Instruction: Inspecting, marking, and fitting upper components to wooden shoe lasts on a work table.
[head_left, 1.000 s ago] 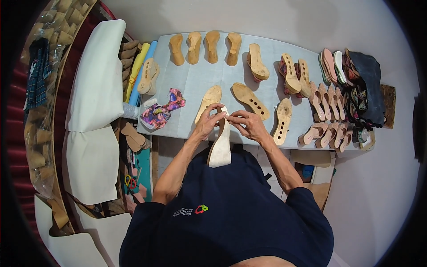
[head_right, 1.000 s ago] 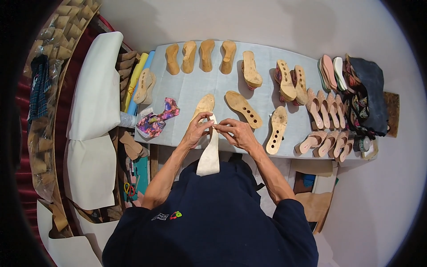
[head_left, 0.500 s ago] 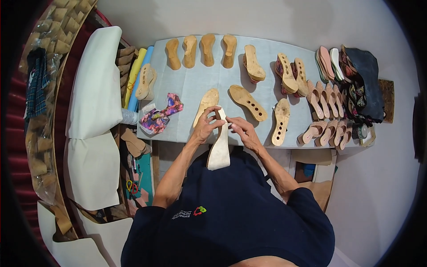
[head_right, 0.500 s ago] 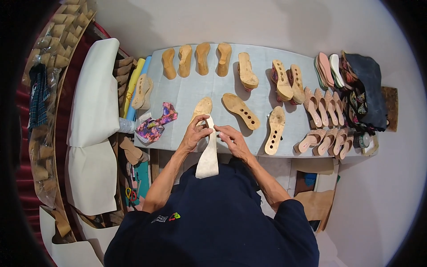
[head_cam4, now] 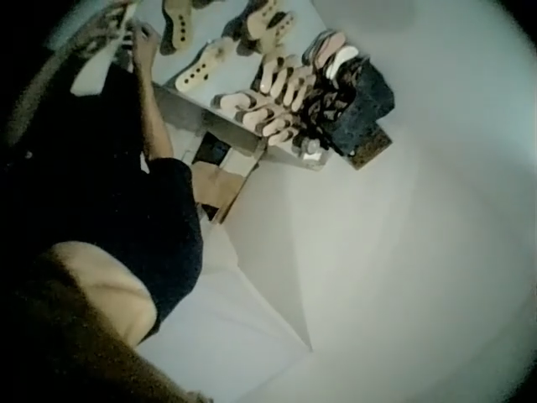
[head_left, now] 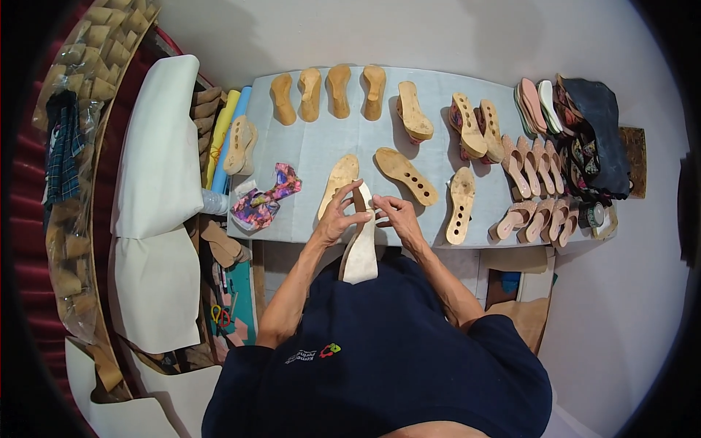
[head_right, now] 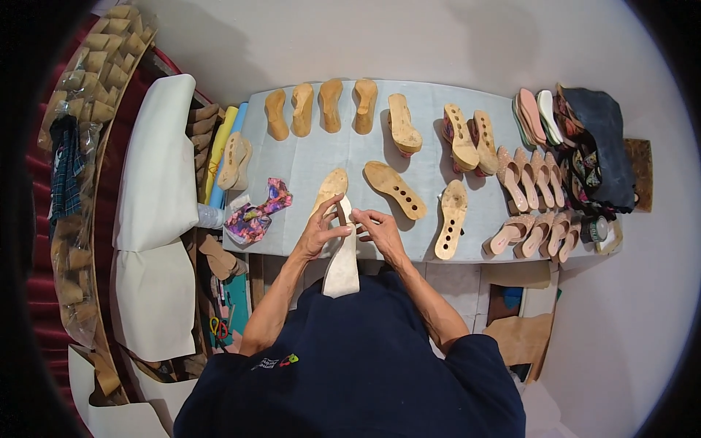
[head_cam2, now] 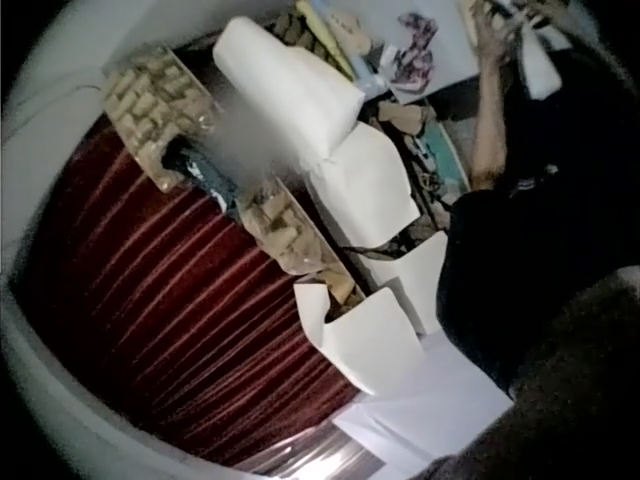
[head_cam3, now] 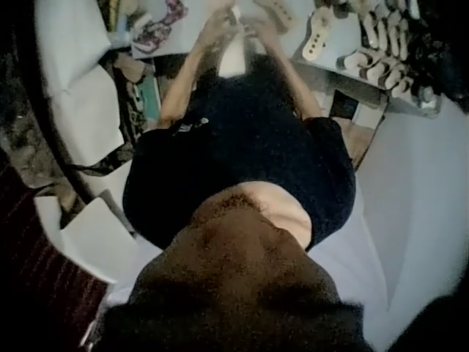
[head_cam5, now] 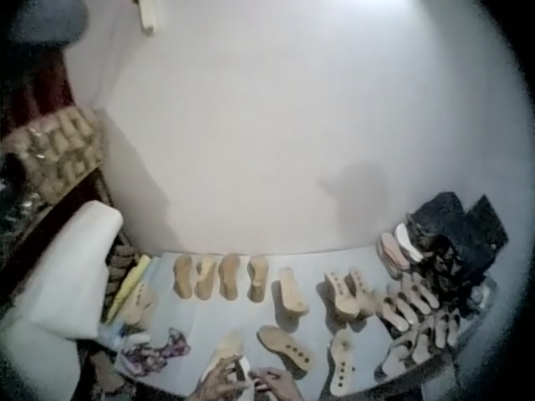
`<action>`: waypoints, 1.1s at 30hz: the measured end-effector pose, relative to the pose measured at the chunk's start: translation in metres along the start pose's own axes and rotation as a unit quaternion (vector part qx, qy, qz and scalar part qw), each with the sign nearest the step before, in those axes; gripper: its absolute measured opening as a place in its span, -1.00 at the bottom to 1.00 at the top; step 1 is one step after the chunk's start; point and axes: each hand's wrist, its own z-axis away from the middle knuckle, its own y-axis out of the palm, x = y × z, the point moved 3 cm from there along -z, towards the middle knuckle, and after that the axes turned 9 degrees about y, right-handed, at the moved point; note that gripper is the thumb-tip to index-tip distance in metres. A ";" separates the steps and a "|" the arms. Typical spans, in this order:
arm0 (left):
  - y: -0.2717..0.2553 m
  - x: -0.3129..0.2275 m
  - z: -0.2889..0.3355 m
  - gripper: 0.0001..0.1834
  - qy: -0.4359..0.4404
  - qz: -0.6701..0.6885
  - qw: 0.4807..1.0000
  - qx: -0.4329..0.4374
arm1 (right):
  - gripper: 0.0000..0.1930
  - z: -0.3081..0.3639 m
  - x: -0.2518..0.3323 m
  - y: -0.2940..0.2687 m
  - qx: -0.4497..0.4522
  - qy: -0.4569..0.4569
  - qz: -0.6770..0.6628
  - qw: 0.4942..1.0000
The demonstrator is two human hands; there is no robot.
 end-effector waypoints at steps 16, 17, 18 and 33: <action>-0.006 0.001 -0.006 -0.06 -0.016 -0.074 0.997 0.008 | -0.55 0.002 0.014 -0.004 -0.010 0.024 0.095 0.995; -0.008 0.003 -0.006 -0.06 -0.016 -0.074 0.997 0.008 | -0.56 0.003 0.019 -0.004 -0.027 0.003 0.153 0.988; -0.009 0.006 -0.006 -0.07 -0.020 -0.071 0.997 0.004 | -0.56 0.003 0.023 -0.002 -0.027 0.003 0.153 0.988; -0.010 0.008 -0.006 -0.24 -0.120 0.017 0.992 0.026 | -0.62 0.003 0.038 0.008 -0.066 -0.233 0.323 0.915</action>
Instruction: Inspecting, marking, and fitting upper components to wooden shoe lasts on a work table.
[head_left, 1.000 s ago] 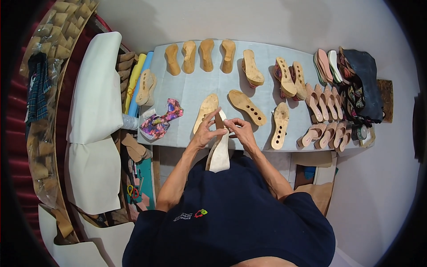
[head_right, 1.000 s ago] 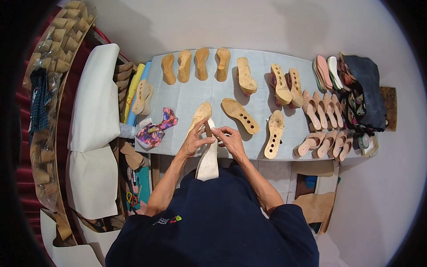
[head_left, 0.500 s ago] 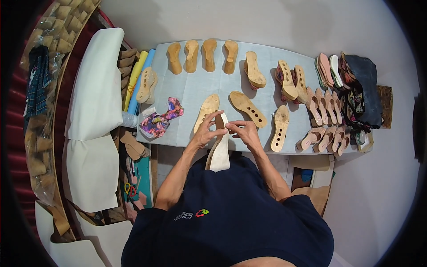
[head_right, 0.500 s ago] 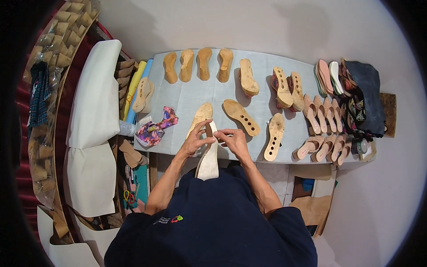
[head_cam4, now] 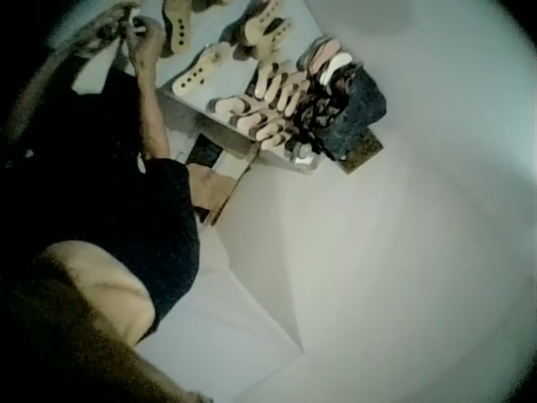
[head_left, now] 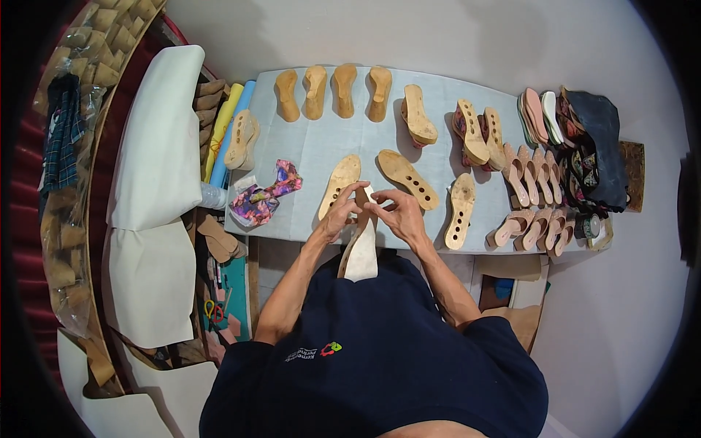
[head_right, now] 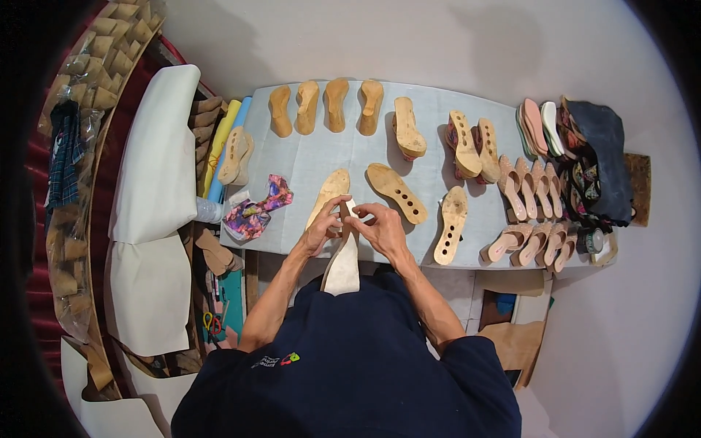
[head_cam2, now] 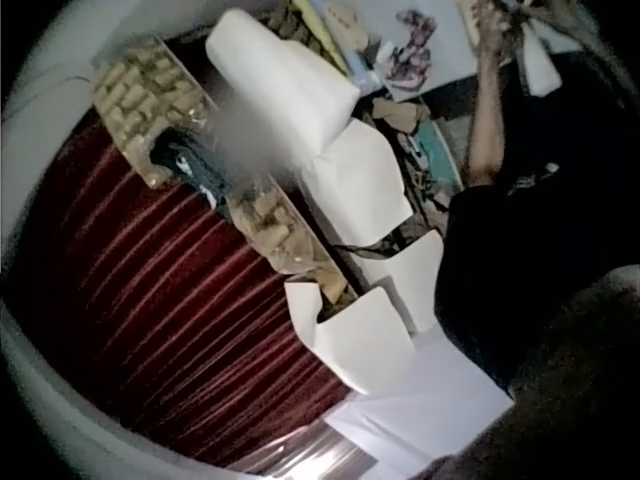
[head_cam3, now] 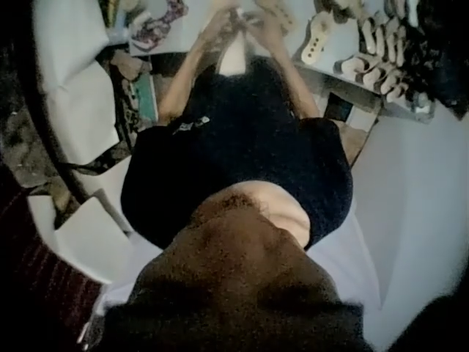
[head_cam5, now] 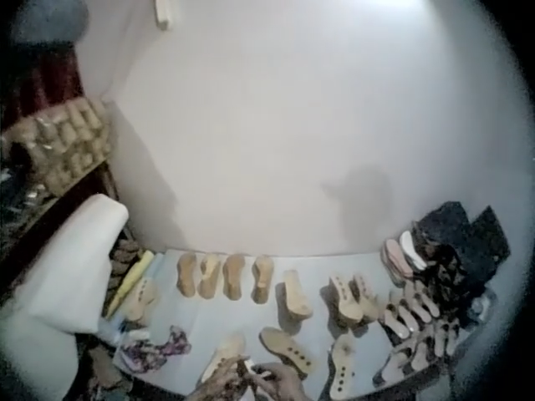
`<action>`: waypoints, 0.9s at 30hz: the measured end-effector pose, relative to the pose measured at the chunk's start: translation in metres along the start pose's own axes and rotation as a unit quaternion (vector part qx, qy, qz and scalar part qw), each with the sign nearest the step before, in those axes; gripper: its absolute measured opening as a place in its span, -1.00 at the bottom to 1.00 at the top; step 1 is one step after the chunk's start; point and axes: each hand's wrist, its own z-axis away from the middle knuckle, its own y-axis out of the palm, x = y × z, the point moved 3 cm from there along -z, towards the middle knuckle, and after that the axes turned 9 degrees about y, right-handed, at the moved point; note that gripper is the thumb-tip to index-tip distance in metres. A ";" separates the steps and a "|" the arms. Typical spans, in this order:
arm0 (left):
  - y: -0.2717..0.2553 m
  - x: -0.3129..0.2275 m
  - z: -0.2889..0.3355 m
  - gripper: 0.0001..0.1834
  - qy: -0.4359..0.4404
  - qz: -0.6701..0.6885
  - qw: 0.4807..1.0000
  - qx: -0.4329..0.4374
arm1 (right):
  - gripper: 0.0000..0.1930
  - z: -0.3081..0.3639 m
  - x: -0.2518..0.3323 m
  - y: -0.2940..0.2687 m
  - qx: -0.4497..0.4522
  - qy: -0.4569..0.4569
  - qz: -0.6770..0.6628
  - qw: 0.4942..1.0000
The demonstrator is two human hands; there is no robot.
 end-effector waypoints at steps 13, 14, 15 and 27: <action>-0.005 0.001 0.000 -0.48 0.028 0.052 0.997 -0.046 | -0.75 0.010 0.025 -0.006 -0.035 -0.130 0.085 0.987; -0.003 0.000 -0.001 -0.48 0.030 0.052 0.997 -0.047 | -0.75 0.007 0.013 -0.004 -0.014 -0.108 0.031 0.994; -0.002 0.001 -0.001 -0.52 0.031 0.048 0.997 -0.055 | -0.75 0.003 0.005 -0.001 0.008 -0.084 -0.023 0.996; 0.013 -0.006 -0.006 -0.66 0.004 -0.006 0.985 -0.171 | -0.89 0.006 0.019 -0.010 -0.032 -0.295 0.260 0.919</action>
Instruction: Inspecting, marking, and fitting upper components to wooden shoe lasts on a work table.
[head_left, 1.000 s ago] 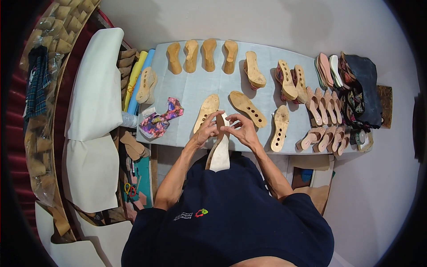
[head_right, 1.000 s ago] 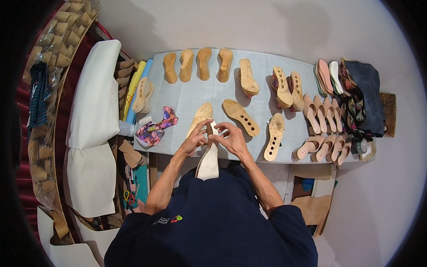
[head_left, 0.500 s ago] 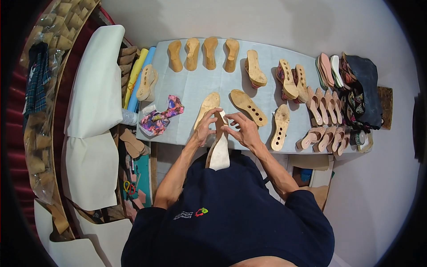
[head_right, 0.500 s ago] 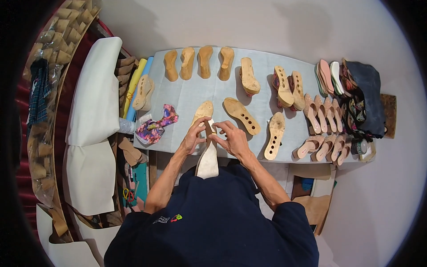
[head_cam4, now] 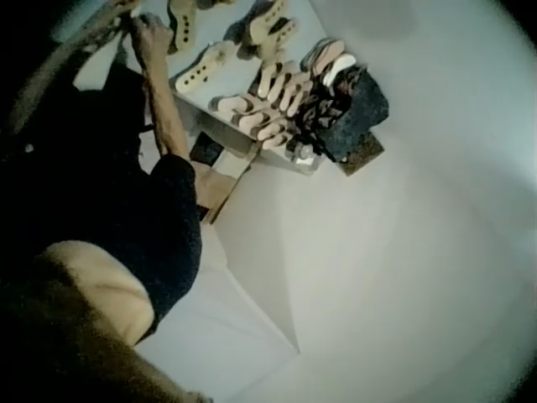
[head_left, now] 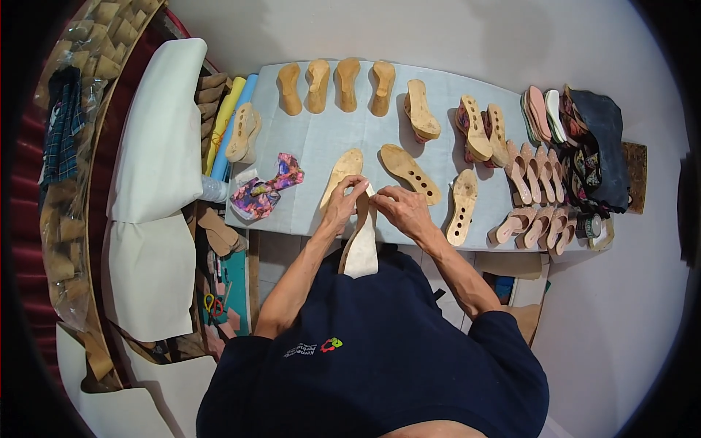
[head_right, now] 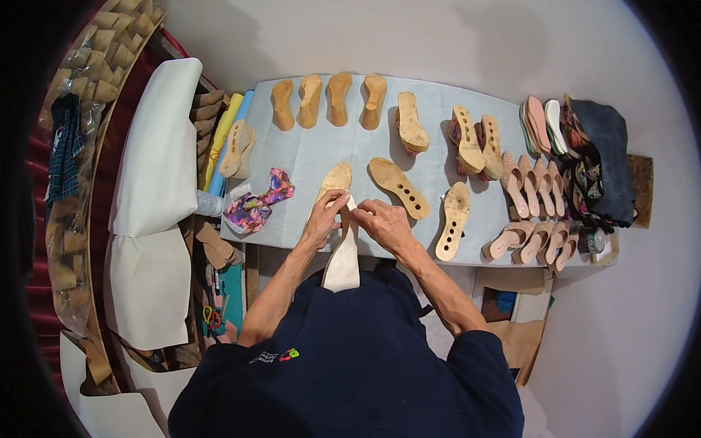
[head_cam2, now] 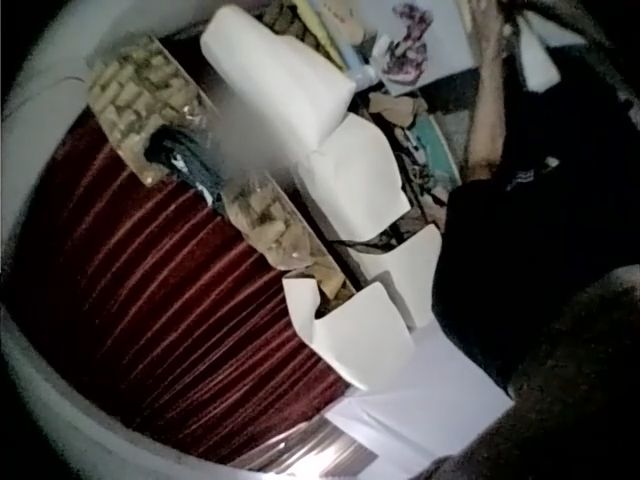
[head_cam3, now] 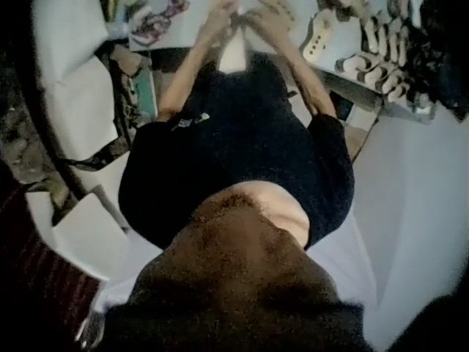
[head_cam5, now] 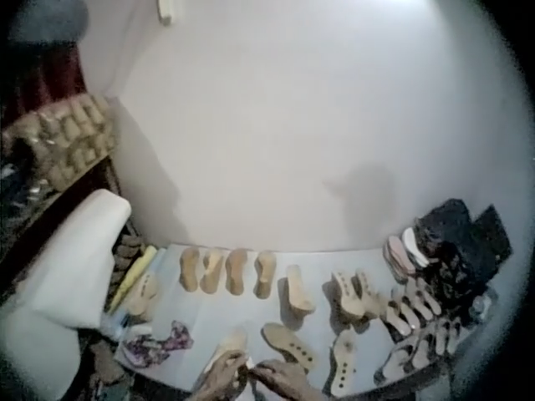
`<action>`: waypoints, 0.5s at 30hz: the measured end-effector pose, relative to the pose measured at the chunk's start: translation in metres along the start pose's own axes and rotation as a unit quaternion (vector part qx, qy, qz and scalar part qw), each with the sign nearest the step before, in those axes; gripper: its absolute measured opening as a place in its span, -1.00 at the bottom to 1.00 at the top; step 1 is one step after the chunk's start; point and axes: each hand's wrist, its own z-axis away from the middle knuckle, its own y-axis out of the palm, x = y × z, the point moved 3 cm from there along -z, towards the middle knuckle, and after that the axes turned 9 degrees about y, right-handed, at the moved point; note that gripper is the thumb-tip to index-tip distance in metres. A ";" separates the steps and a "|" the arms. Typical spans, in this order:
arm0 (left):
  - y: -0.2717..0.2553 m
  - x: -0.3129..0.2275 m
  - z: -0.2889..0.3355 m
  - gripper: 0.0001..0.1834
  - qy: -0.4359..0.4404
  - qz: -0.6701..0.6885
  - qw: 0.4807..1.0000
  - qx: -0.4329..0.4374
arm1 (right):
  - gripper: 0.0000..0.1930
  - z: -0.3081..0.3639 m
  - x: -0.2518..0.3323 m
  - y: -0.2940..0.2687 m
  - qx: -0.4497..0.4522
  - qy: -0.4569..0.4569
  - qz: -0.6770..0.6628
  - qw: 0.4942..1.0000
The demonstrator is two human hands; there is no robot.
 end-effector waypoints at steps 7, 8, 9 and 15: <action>0.003 -0.005 0.001 -0.69 0.030 0.007 1.000 -0.003 | -0.88 -0.004 0.001 0.001 0.041 0.006 0.027 0.999; 0.003 -0.004 0.002 -0.69 0.030 0.007 1.000 -0.003 | -0.88 -0.004 0.001 0.002 0.041 0.005 0.027 0.999; 0.003 -0.004 0.002 -0.69 0.032 0.012 0.999 -0.004 | -0.88 -0.004 0.001 0.003 0.047 0.004 0.033 0.998; 0.003 -0.004 0.002 -0.64 0.013 0.015 1.000 0.005 | -0.87 -0.007 0.000 0.003 0.055 0.009 0.041 0.998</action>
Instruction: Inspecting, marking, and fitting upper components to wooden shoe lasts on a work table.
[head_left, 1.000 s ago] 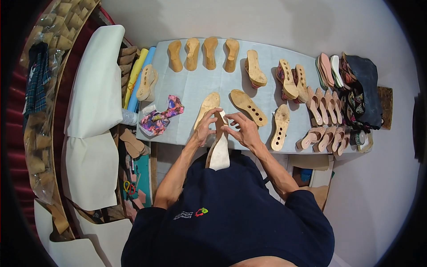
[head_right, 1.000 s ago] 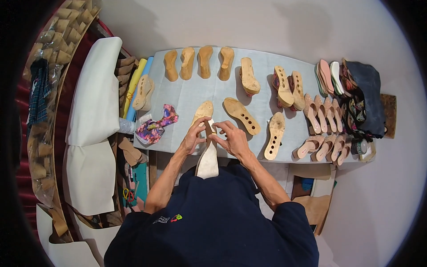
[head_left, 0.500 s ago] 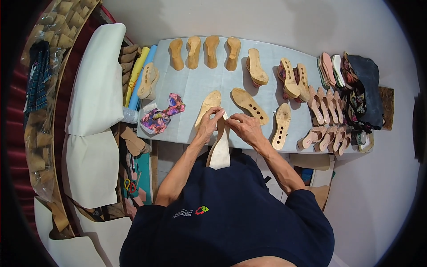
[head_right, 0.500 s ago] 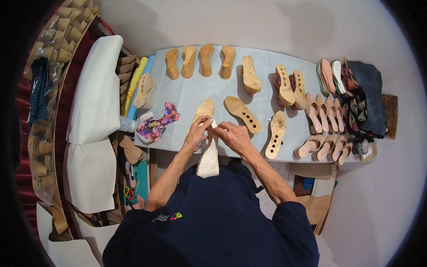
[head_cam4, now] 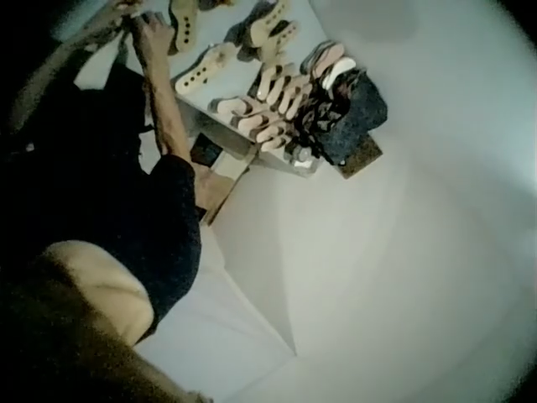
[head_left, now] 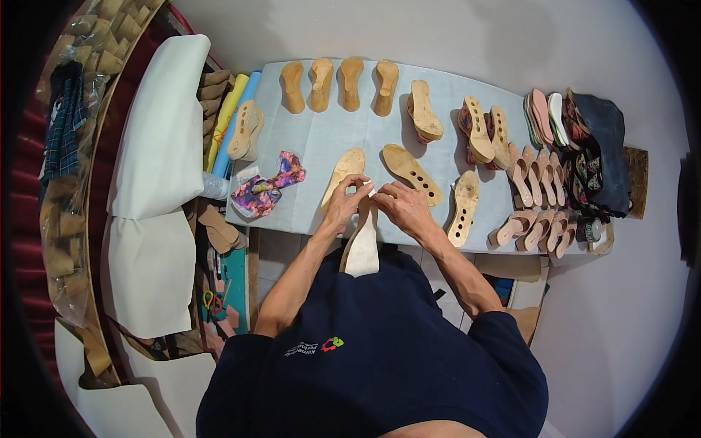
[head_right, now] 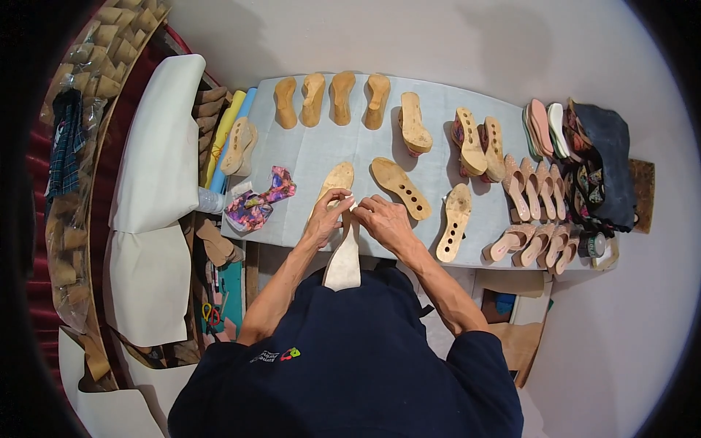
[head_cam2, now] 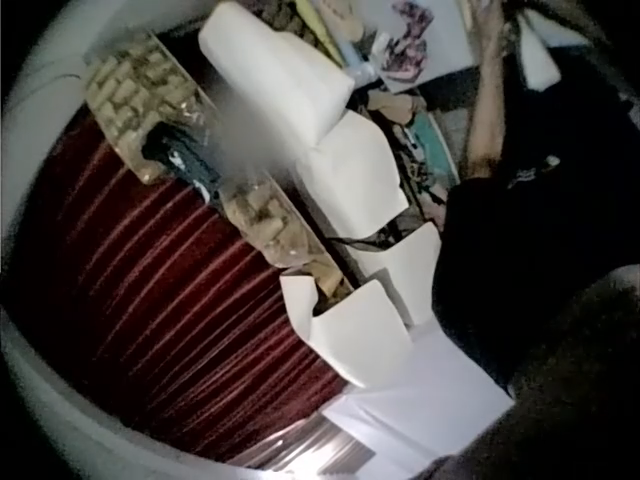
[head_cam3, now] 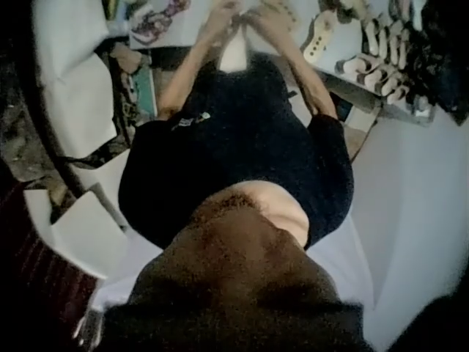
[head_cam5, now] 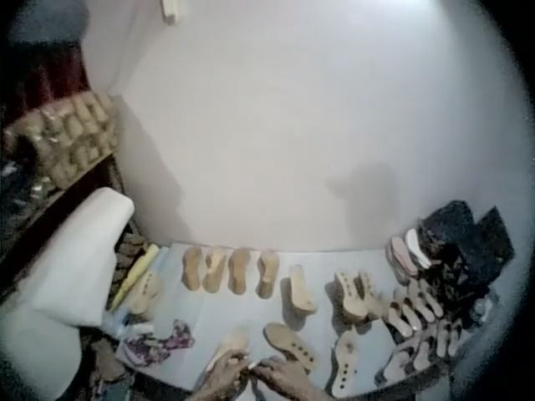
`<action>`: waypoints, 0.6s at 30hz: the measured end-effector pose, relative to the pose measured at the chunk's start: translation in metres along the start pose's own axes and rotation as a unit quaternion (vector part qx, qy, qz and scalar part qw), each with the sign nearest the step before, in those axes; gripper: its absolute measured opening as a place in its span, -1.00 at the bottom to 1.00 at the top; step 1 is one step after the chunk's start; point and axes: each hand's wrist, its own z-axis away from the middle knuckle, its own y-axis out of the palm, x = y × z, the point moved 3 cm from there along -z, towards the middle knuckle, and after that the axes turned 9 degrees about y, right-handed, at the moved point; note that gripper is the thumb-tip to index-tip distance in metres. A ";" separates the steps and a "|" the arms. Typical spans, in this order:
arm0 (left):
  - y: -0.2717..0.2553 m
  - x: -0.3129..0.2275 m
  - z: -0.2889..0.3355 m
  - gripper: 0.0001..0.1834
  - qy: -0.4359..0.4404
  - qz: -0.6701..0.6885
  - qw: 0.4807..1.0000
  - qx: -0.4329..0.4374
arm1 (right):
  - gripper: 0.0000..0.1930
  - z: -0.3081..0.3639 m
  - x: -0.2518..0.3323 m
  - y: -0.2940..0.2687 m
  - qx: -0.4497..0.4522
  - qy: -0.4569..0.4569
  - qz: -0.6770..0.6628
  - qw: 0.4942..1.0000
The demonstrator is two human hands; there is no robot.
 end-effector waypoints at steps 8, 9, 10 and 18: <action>-0.006 0.003 -0.003 -0.57 0.025 0.059 0.998 -0.005 | -0.77 0.010 -0.014 0.013 0.036 0.152 -0.264 0.952; -0.009 0.004 -0.004 -0.55 0.021 0.024 0.999 0.003 | -0.71 0.014 -0.022 0.024 0.045 0.266 -0.402 0.875; -0.010 0.005 -0.005 -0.52 0.017 -0.010 1.000 0.011 | -0.65 0.019 -0.028 0.035 0.050 0.369 -0.526 0.765; -0.002 0.011 -0.002 -0.33 0.061 -0.007 0.996 0.058 | -0.48 0.025 -0.028 0.065 0.073 0.451 -0.622 0.636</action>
